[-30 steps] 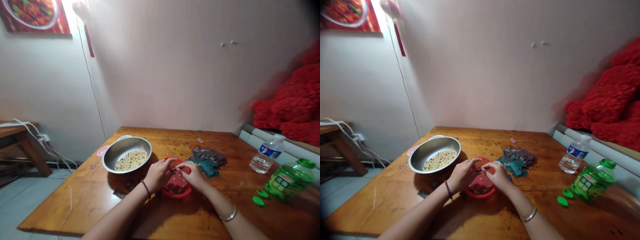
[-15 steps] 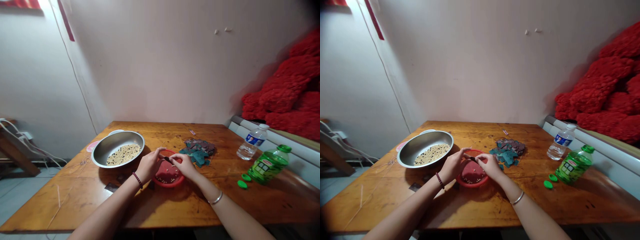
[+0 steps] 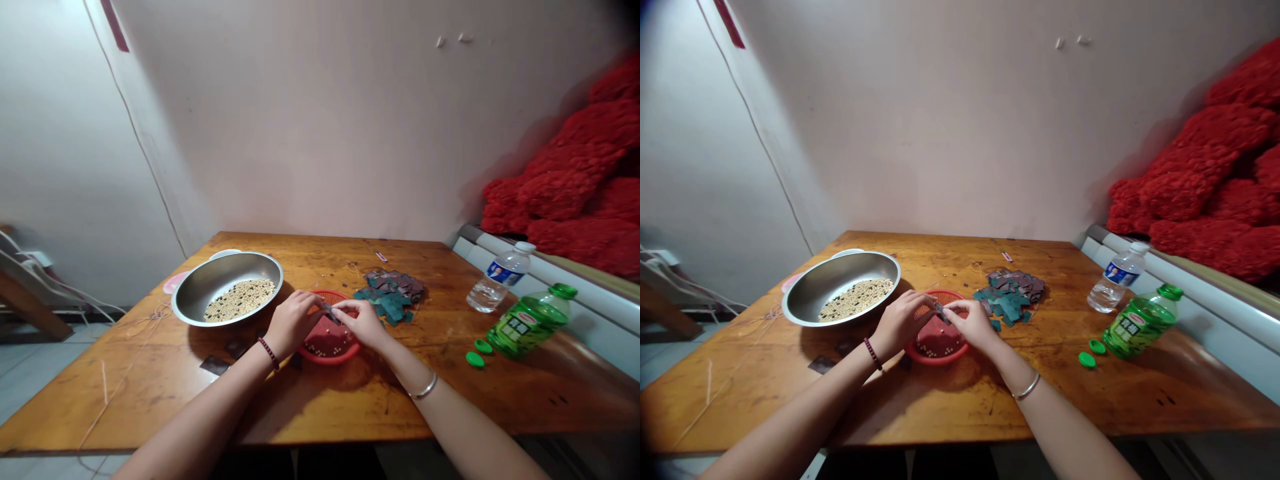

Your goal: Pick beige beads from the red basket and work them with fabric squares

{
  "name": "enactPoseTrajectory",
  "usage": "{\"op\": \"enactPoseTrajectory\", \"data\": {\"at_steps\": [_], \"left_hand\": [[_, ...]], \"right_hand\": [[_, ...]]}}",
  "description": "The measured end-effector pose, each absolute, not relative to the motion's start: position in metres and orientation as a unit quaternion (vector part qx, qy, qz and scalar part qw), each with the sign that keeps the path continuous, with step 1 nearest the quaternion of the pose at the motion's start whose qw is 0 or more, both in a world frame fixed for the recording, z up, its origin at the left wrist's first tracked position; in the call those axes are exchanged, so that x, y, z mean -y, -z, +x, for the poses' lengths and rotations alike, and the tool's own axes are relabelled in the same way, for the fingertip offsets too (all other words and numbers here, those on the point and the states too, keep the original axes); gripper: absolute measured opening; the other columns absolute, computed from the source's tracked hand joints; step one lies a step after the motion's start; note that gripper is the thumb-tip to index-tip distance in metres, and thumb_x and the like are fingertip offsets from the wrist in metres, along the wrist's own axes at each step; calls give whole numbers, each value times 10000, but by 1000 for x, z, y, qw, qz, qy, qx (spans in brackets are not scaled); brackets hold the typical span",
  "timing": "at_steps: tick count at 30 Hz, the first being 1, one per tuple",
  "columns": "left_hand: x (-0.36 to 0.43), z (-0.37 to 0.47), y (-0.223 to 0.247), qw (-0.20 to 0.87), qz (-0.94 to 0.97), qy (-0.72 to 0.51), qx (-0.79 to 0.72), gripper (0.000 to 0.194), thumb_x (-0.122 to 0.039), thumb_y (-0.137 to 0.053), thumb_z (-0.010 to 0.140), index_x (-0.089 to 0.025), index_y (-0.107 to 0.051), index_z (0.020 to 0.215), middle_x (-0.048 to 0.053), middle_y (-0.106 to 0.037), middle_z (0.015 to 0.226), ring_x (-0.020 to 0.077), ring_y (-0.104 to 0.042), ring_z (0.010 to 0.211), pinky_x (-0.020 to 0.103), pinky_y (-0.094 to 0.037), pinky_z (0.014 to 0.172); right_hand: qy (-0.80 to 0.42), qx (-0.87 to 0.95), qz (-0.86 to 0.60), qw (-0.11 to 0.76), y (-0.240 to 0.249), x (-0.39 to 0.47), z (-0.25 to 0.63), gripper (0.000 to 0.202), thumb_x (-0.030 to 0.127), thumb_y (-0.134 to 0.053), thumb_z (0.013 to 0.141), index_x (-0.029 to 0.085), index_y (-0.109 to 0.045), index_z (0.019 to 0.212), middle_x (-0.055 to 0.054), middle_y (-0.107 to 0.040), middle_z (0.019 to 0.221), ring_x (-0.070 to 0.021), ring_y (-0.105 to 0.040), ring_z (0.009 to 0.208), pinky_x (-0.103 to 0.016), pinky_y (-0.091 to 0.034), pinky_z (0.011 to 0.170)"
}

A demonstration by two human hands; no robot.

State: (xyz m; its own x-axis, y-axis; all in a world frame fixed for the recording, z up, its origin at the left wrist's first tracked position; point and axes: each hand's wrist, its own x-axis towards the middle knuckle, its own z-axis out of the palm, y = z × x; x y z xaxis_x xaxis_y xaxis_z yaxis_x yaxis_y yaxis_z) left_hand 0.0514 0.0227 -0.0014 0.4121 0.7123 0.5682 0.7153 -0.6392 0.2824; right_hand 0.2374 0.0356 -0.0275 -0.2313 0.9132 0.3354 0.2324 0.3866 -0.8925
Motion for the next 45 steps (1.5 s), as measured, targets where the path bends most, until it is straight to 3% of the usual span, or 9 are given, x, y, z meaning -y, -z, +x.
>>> {"op": "enactPoseTrajectory", "data": {"at_steps": [12,19,27,37,45], "left_hand": [[-20,53,0,51,-844,317,428,144,-325,-522,864,-227,-624,838,15,-593,1023,149,-505,969,263,-475,774],[-16,54,-1,95,-864,289,402,126,-311,-529,856,-240,-632,843,28,-560,1064,166,-485,1003,248,-481,708],[-17,54,0,109,-860,299,400,140,-312,-506,870,-224,-614,861,34,-565,1047,164,-490,984,244,-471,691],[-18,54,-1,137,-854,297,405,142,-265,-469,888,-213,-600,899,44,-569,1026,169,-484,970,283,-465,772],[-19,53,1,132,-865,284,392,156,-281,-449,899,-206,-585,902,34,-583,1008,161,-493,939,266,-458,753]], "right_hand": [[-396,675,-412,466,29,-36,237,232,340,-615,743,133,-697,810,-90,-715,802,-207,-668,737,-333,-536,719],[-401,659,-421,476,28,-36,236,250,246,-585,727,136,-654,940,-77,-702,833,-174,-654,699,-300,-530,671],[-377,686,-422,458,28,-36,239,155,171,-515,707,159,-668,729,-45,-701,767,-180,-655,760,-311,-510,764],[-355,706,-412,454,33,-39,241,300,200,-469,787,200,-697,981,-54,-695,1019,-210,-639,970,-378,-480,899],[-295,734,-407,456,39,-38,236,279,174,-568,729,197,-697,975,-56,-716,928,-211,-678,863,-390,-502,879]]}}
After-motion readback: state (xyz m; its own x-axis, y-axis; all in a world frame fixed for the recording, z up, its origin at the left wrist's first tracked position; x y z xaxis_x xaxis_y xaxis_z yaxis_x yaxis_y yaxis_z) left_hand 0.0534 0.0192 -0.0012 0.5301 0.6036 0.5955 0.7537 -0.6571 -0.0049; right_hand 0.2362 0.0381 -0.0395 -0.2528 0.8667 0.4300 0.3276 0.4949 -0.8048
